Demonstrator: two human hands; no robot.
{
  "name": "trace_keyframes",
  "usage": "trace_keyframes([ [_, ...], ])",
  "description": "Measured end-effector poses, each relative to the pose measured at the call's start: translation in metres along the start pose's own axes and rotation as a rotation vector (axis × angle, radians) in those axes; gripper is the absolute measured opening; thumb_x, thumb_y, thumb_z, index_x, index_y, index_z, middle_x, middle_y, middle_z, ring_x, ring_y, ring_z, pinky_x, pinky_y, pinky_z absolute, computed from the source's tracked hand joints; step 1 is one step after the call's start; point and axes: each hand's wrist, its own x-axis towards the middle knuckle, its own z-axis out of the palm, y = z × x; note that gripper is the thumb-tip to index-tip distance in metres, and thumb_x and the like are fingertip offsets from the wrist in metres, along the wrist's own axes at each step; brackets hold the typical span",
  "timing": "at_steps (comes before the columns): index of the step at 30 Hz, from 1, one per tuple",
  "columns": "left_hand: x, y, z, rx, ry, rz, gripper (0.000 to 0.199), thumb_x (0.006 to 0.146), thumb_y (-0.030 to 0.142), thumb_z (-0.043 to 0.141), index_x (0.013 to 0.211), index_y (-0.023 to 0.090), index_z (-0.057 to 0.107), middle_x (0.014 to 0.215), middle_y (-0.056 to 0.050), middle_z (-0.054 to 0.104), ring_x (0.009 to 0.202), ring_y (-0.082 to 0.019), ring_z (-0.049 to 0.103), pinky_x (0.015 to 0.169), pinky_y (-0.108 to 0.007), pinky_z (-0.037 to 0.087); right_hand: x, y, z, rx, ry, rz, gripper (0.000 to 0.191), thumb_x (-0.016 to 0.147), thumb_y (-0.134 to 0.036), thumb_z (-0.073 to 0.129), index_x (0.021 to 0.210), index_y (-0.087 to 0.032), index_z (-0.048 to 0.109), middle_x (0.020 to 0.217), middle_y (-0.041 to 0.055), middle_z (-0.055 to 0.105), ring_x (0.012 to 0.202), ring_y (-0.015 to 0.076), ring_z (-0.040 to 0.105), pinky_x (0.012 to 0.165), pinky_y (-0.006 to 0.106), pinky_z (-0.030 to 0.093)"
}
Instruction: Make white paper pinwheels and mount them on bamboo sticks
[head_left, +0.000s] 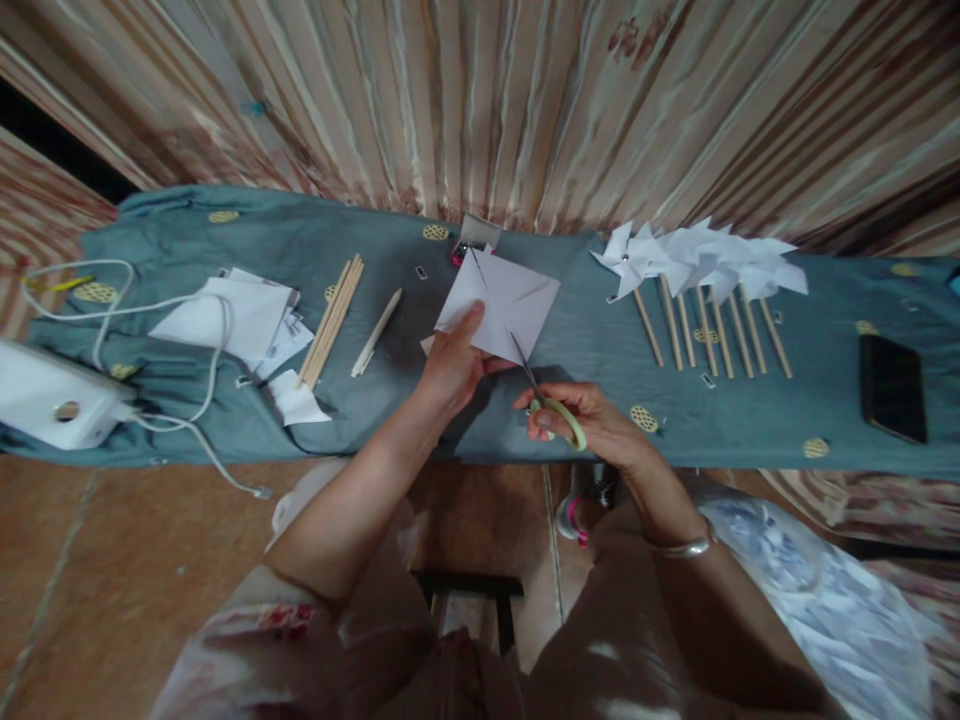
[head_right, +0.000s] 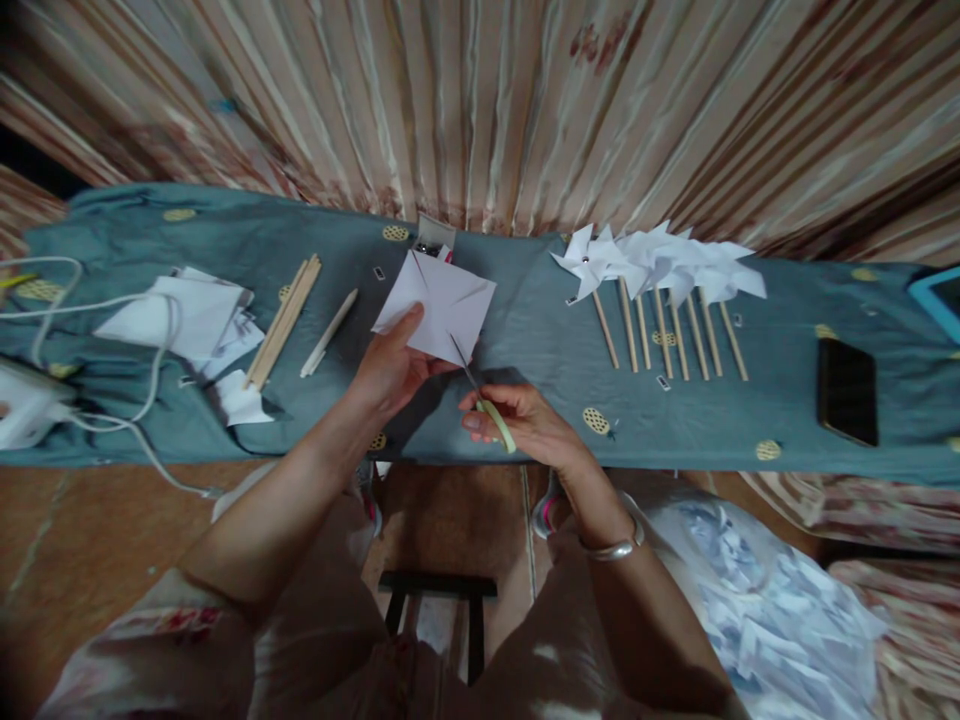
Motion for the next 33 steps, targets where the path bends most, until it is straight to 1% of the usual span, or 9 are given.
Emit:
trace_keyframes([
  [4, -0.0007, 0.0010, -0.0002, 0.008, -0.002, -0.014, 0.023, 0.102, 0.025, 0.047, 0.117, 0.020, 0.063, 0.089, -0.004, 0.075, 0.084, -0.021, 0.074, 0.083, -0.038, 0.063, -0.0001, -0.0006, 0.0007, 0.015, 0.000, 0.006, 0.038, 0.064, -0.051, 0.088, 0.083, -0.020, 0.075, 0.061, -0.0025, 0.069, 0.052, 0.0103, 0.062, 0.053, 0.023, 0.055],
  [6, -0.0010, 0.0014, -0.0002, 0.012, 0.001, -0.018, 0.023, 0.102, 0.025, 0.047, 0.117, 0.019, 0.063, 0.089, -0.005, 0.076, 0.083, -0.021, 0.074, 0.084, -0.040, 0.063, 0.0000, -0.0009, 0.0013, 0.018, 0.005, 0.015, 0.040, 0.063, -0.050, 0.089, 0.084, -0.020, 0.076, 0.060, -0.0027, 0.069, 0.052, 0.0103, 0.061, 0.053, 0.023, 0.054],
  [10, -0.0011, 0.0017, -0.0006, -0.010, 0.023, -0.018, 0.026, 0.101, 0.023, 0.049, 0.122, 0.015, 0.062, 0.085, -0.005, 0.075, 0.080, -0.021, 0.075, 0.083, -0.040, 0.062, 0.0006, -0.0014, 0.0024, 0.025, 0.017, 0.039, 0.045, 0.059, -0.054, 0.090, 0.083, -0.019, 0.075, 0.059, -0.0036, 0.068, 0.051, 0.0098, 0.060, 0.052, 0.023, 0.055],
  [13, -0.0012, 0.0023, -0.0010, -0.025, 0.021, -0.030, 0.029, 0.100, 0.023, 0.051, 0.126, 0.017, 0.060, 0.087, -0.005, 0.075, 0.083, -0.022, 0.075, 0.083, -0.038, 0.062, 0.0013, -0.0013, 0.0022, 0.036, 0.009, 0.064, 0.050, 0.056, -0.056, 0.091, 0.084, -0.018, 0.074, 0.058, -0.0040, 0.067, 0.051, 0.0087, 0.060, 0.053, 0.021, 0.054],
  [15, -0.0015, 0.0029, -0.0011, -0.019, 0.005, -0.034, 0.029, 0.101, 0.023, 0.048, 0.127, 0.019, 0.059, 0.088, -0.005, 0.076, 0.082, -0.021, 0.075, 0.083, -0.038, 0.062, 0.0018, -0.0007, 0.0017, 0.043, 0.004, 0.081, 0.052, 0.055, -0.057, 0.091, 0.085, -0.017, 0.073, 0.059, -0.0041, 0.066, 0.051, 0.0081, 0.059, 0.053, 0.021, 0.054],
  [19, -0.0020, 0.0035, -0.0007, -0.002, 0.001, -0.022, 0.028, 0.103, 0.022, 0.043, 0.126, 0.017, 0.057, 0.083, -0.004, 0.075, 0.078, -0.021, 0.075, 0.085, -0.042, 0.062, 0.0027, 0.0010, 0.0008, 0.052, 0.005, 0.106, 0.053, 0.053, -0.057, 0.092, 0.084, -0.018, 0.073, 0.059, -0.0046, 0.065, 0.052, 0.0076, 0.059, 0.054, 0.020, 0.054],
  [22, -0.0018, 0.0032, -0.0006, -0.004, -0.001, -0.029, 0.029, 0.103, 0.022, 0.042, 0.127, 0.017, 0.058, 0.084, -0.005, 0.075, 0.081, -0.023, 0.075, 0.089, -0.044, 0.060, 0.0031, 0.0022, 0.0010, 0.081, 0.019, 0.137, 0.054, 0.050, -0.055, 0.094, 0.083, -0.018, 0.073, 0.059, -0.0051, 0.065, 0.052, 0.0072, 0.060, 0.053, 0.019, 0.053],
  [25, -0.0018, 0.0033, -0.0003, -0.006, -0.007, -0.031, 0.030, 0.103, 0.023, 0.043, 0.129, 0.017, 0.057, 0.086, -0.005, 0.075, 0.083, -0.024, 0.076, 0.089, -0.044, 0.059, 0.0037, 0.0035, 0.0017, 0.114, 0.039, 0.159, 0.054, 0.047, -0.053, 0.095, 0.082, -0.018, 0.073, 0.058, -0.0055, 0.065, 0.052, 0.0070, 0.060, 0.052, 0.018, 0.052],
  [33, -0.0025, 0.0044, 0.0002, -0.021, 0.008, -0.047, 0.033, 0.102, 0.024, 0.045, 0.131, 0.018, 0.058, 0.089, -0.006, 0.076, 0.084, -0.023, 0.075, 0.087, -0.041, 0.060, 0.0041, 0.0052, 0.0022, 0.085, 0.043, 0.136, 0.054, 0.050, -0.054, 0.094, 0.084, -0.018, 0.072, 0.057, -0.0056, 0.063, 0.051, 0.0077, 0.059, 0.053, 0.020, 0.052],
])
